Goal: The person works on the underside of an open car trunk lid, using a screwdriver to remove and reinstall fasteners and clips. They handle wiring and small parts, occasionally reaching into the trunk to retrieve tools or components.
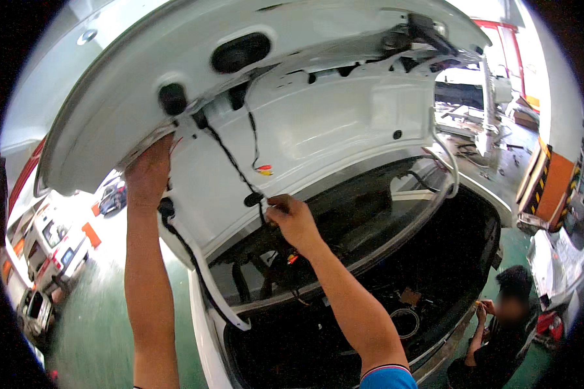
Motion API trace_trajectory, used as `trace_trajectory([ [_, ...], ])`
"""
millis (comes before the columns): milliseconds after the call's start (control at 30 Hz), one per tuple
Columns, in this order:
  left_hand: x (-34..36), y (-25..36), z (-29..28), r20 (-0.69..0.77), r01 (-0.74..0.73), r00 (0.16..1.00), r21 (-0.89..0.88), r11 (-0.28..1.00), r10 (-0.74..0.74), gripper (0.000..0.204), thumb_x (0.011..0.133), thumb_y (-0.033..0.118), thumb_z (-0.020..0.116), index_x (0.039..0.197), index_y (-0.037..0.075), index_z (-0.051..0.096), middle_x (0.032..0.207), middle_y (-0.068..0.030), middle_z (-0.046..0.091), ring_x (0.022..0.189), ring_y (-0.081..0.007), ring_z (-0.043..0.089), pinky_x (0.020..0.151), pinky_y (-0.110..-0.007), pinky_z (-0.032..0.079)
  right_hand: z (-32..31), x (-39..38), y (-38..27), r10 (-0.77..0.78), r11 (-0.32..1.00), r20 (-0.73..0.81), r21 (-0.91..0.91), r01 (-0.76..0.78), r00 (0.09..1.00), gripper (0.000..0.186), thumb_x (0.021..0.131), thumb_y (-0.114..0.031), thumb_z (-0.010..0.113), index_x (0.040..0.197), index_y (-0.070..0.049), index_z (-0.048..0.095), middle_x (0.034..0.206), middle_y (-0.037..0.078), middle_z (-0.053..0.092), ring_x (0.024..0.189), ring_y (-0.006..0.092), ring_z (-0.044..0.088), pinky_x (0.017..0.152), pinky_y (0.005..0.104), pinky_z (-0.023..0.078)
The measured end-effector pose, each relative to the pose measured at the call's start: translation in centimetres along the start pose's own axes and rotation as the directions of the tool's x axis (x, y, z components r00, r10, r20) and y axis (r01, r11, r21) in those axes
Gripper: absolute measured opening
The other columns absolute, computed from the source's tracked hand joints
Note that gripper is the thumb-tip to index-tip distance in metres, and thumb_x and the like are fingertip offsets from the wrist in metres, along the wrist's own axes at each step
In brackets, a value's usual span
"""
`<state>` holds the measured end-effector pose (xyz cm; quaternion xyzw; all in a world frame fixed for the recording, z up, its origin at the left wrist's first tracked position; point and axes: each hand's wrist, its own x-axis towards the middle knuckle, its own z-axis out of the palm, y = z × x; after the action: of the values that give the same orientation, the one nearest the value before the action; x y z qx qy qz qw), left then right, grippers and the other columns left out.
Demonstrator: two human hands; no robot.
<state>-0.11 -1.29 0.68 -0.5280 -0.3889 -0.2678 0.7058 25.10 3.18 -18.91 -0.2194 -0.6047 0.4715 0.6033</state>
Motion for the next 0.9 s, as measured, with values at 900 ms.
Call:
trace_trajectory([
  [900,-0.5,0.7,-0.7,0.498,0.688,0.725,-0.503,0.522,-0.476,0.034,0.098,0.031,0.056,0.119,0.005,0.066,0.12,-0.0102,0.067,0.114,-0.0231,0.058,0.103,-0.037,0.039,0.3,2.9,-3.6,0.072,0.335,-0.028,-0.941,-0.051,0.997,0.051,0.084,-0.055,0.063,0.098,-0.006,0.068,0.092,0.016,0.069,0.091,0.0357,0.068,0.077,0.0473,0.054],
])
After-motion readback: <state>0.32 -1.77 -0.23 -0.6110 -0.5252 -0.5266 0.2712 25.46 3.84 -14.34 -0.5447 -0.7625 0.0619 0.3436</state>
